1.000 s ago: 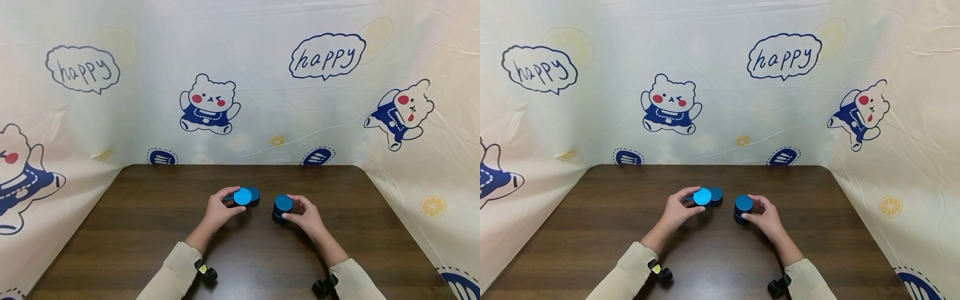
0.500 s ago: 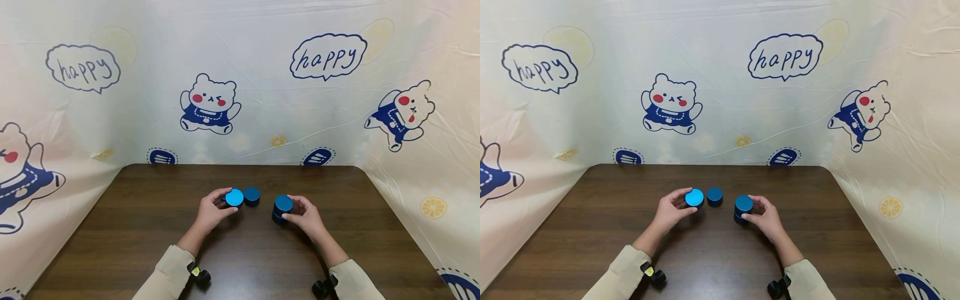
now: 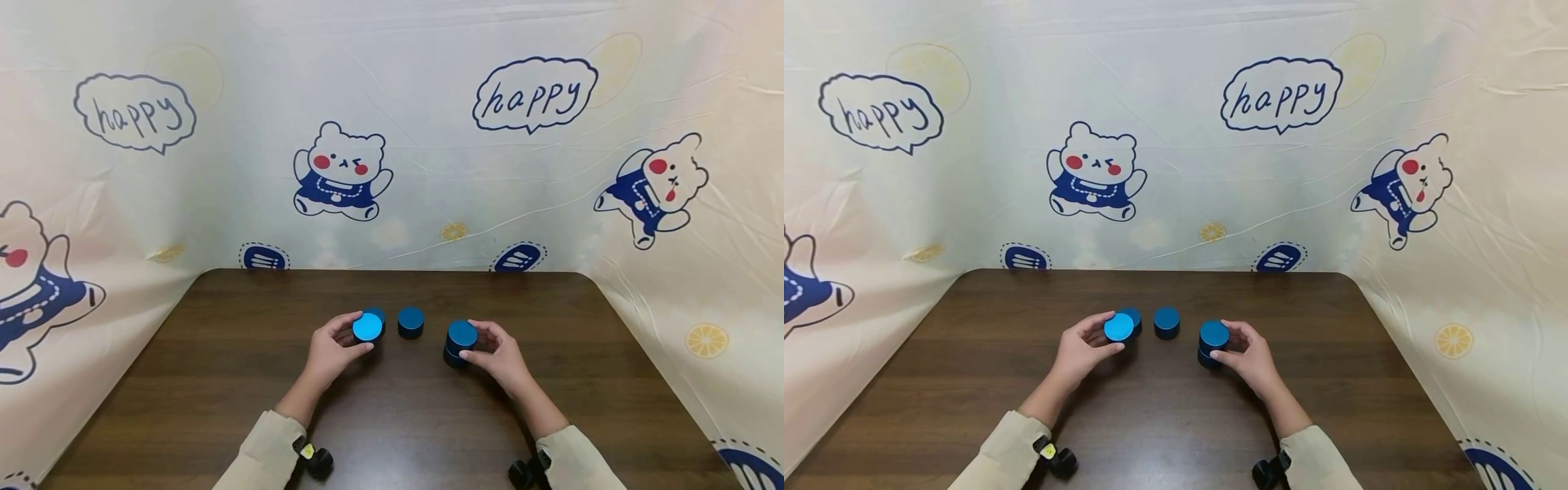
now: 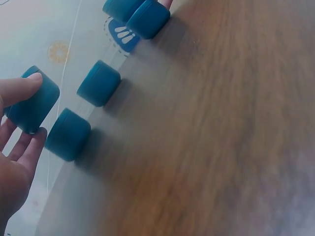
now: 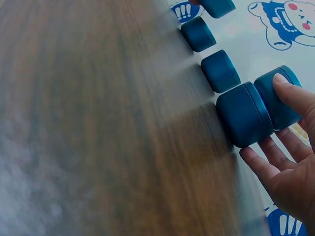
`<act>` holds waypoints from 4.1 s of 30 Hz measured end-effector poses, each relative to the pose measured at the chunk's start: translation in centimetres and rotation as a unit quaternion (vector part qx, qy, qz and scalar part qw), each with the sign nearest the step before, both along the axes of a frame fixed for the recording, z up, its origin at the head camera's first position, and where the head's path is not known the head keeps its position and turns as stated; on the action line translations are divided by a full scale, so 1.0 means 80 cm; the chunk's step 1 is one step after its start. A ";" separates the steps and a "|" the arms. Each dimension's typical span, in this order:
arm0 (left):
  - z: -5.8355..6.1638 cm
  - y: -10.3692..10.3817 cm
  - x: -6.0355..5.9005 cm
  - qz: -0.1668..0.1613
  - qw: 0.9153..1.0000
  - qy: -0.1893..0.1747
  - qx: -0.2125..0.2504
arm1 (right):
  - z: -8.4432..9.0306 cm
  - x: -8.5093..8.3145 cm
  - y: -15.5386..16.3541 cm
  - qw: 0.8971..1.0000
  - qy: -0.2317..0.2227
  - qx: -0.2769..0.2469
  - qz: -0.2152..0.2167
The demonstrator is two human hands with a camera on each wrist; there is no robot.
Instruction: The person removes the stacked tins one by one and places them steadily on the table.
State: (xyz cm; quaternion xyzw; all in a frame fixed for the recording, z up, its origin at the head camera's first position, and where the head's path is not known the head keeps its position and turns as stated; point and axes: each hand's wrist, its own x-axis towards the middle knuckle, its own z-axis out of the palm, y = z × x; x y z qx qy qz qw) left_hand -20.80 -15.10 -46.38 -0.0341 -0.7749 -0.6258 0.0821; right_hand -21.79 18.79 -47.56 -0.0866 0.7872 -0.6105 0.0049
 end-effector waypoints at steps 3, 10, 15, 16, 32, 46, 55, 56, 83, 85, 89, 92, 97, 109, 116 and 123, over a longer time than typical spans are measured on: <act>-0.002 -0.006 0.002 0.003 1.000 0.000 0.002 | -0.001 -0.001 0.000 1.000 0.000 0.002 -0.001; -0.004 -0.019 0.005 0.012 1.000 -0.012 0.008 | -0.003 -0.001 0.001 1.000 -0.004 0.004 -0.002; -0.008 -0.028 0.003 0.024 0.999 -0.020 0.012 | -0.002 0.000 0.000 1.000 0.001 0.001 0.002; -0.009 -0.030 0.002 0.026 0.999 -0.022 0.012 | -0.001 0.000 0.000 1.000 0.002 0.000 0.002; -0.012 -0.048 -0.006 0.064 0.997 -0.027 0.018 | -0.003 -0.001 0.000 1.000 0.002 -0.008 0.004; -0.021 -0.053 -0.015 0.093 0.995 -0.037 -0.006 | -0.002 -0.002 0.000 1.000 -0.004 -0.007 0.003; -0.029 -0.057 -0.028 0.093 0.993 -0.037 -0.063 | 0.001 -0.001 0.000 1.000 -0.005 -0.005 0.002; -0.029 -0.057 -0.030 0.092 0.992 -0.037 -0.074 | 0.001 -0.001 0.000 1.000 -0.005 -0.004 0.002; 0.001 -0.047 -0.028 0.100 0.978 0.051 -0.174 | -0.003 -0.010 0.004 0.997 -0.055 0.036 0.028; 0.005 -0.043 -0.027 0.101 0.976 0.066 -0.181 | -0.004 -0.010 0.004 0.997 -0.058 0.039 0.023; 0.015 -0.034 -0.023 0.095 0.977 0.081 -0.174 | -0.005 -0.010 0.004 0.997 -0.058 0.047 0.024; 0.022 -0.027 -0.020 0.083 0.980 0.082 -0.159 | -0.006 -0.010 0.004 0.997 -0.056 0.052 0.028; 0.030 -0.016 -0.018 0.065 0.984 0.082 -0.142 | -0.006 -0.011 0.004 0.997 -0.060 0.049 0.027; 0.031 0.008 -0.018 0.022 0.987 0.090 -0.130 | -0.007 -0.011 0.004 0.996 -0.064 0.054 0.022; 0.036 0.026 -0.016 -0.022 0.989 0.091 -0.115 | -0.007 -0.011 0.005 0.996 -0.075 0.045 0.018; 0.044 0.047 -0.012 -0.073 0.986 0.096 -0.119 | -0.005 -0.010 0.005 0.996 -0.076 0.039 0.018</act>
